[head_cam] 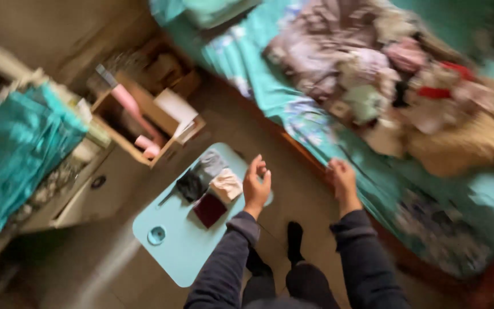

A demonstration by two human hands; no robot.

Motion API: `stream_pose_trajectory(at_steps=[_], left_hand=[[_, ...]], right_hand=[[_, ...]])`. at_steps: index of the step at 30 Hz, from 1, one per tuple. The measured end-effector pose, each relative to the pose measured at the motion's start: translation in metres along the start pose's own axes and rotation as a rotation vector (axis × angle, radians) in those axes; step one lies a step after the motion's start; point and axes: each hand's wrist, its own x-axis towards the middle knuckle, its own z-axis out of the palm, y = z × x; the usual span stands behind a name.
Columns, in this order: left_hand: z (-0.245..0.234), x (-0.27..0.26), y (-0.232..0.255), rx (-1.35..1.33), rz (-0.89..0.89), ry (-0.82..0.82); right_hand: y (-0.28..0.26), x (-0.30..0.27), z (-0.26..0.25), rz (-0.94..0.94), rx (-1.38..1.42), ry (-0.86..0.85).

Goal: The person folds several pieces of underwear by hand on a small table, picking them up one by one from a pile on a bed. They fold white, black, maroon, beige, and pink garments, placing each neatly onto the table.

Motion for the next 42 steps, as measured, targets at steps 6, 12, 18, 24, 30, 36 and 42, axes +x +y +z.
stream_pose_trajectory(at_steps=[6, 12, 18, 24, 30, 36, 42], left_hand=[[0.076, 0.005, 0.104, -0.059, 0.055, -0.268], [0.172, -0.008, 0.176, -0.214, 0.019, -0.388], [0.296, -0.01, 0.207, -0.249, 0.003, -0.42], [0.366, -0.005, 0.183, -0.292, -0.055, -0.329], [0.372, 0.033, 0.204, -0.331, -0.047, -0.204], [0.385, 0.08, 0.189, -0.395, -0.118, -0.168], [0.435, 0.154, 0.128, -0.426, -0.167, -0.204]], right_hand=[[-0.168, -0.09, -0.094, -0.106, 0.097, 0.378], [-0.182, -0.107, -0.243, -0.131, 0.227, 0.515], [-0.202, -0.072, -0.377, -0.084, 0.276, 0.581], [-0.249, -0.022, -0.411, -0.038, 0.184, 0.527], [-0.264, 0.018, -0.382, -0.04, 0.138, 0.355], [-0.261, 0.062, -0.338, -0.03, -0.027, 0.294], [-0.225, 0.166, -0.315, -0.02, -0.172, 0.122]])
